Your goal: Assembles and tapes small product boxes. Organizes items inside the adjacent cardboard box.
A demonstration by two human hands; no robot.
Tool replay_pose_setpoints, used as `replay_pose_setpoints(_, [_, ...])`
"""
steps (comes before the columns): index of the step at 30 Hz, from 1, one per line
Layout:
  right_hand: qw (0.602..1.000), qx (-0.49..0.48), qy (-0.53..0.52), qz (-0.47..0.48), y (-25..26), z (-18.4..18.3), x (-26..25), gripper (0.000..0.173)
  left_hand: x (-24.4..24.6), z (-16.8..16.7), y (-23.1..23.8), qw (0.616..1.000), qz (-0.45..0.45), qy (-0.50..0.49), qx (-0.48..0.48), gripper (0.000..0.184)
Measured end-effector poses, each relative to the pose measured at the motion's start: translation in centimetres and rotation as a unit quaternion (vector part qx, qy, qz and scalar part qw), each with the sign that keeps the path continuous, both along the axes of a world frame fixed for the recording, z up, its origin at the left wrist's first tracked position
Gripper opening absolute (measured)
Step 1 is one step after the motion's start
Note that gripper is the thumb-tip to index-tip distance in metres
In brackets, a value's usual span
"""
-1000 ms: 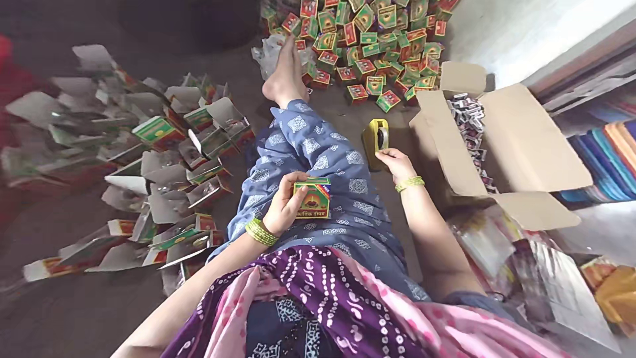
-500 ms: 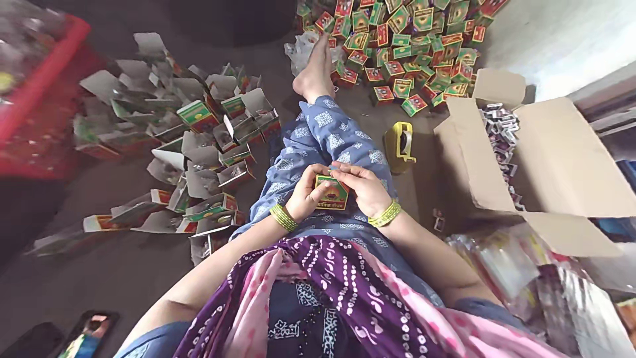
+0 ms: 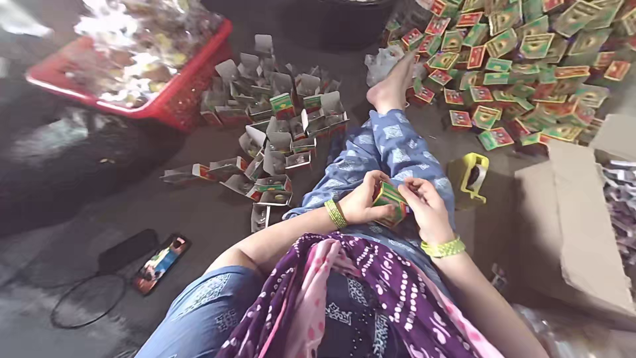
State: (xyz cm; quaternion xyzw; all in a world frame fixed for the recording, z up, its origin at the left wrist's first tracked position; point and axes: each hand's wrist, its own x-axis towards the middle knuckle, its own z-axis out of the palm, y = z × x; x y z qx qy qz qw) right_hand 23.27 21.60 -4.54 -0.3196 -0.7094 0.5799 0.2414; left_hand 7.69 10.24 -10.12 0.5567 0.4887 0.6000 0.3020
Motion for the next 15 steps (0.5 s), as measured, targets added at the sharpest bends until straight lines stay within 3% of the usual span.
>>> replay_pose_setpoints(4, [0.973, 0.187, -0.056, 0.120, -0.1, -1.4, 1.0, 0.046, -1.3, 1.0, -0.5, 0.994, 0.010, -0.094, -0.048, 0.055])
replay_pose_setpoints(7, [0.966, 0.213, -0.094, 0.113, 0.5, -1.0, 1.2, 0.056, -4.0, 2.0, -1.2, 0.987, 0.086, -0.069, -0.113, 0.044])
replay_pose_setpoints(9, [0.978, 0.147, -0.104, 0.109, 1.2, -0.3, 1.2, 0.053, -6.9, 2.2, -2.4, 0.965, 0.187, 0.057, -0.176, 0.038])
replay_pose_setpoints(11, [0.987, 0.017, -0.106, 0.120, 1.8, 0.8, 1.2, 0.050, -9.6, 2.5, -3.8, 0.899, 0.264, 0.209, -0.280, 0.039])
replay_pose_setpoints(13, [0.971, -0.115, -0.116, 0.174, 2.4, 2.4, 1.4, 0.046, -11.3, 2.0, -5.2, 0.829, 0.301, 0.317, -0.349, 0.041])
replay_pose_setpoints(15, [0.939, -0.177, -0.158, 0.248, 2.8, 3.5, 1.4, 0.041, -12.1, 1.8, -6.6, 0.776, 0.298, 0.373, -0.413, 0.043])
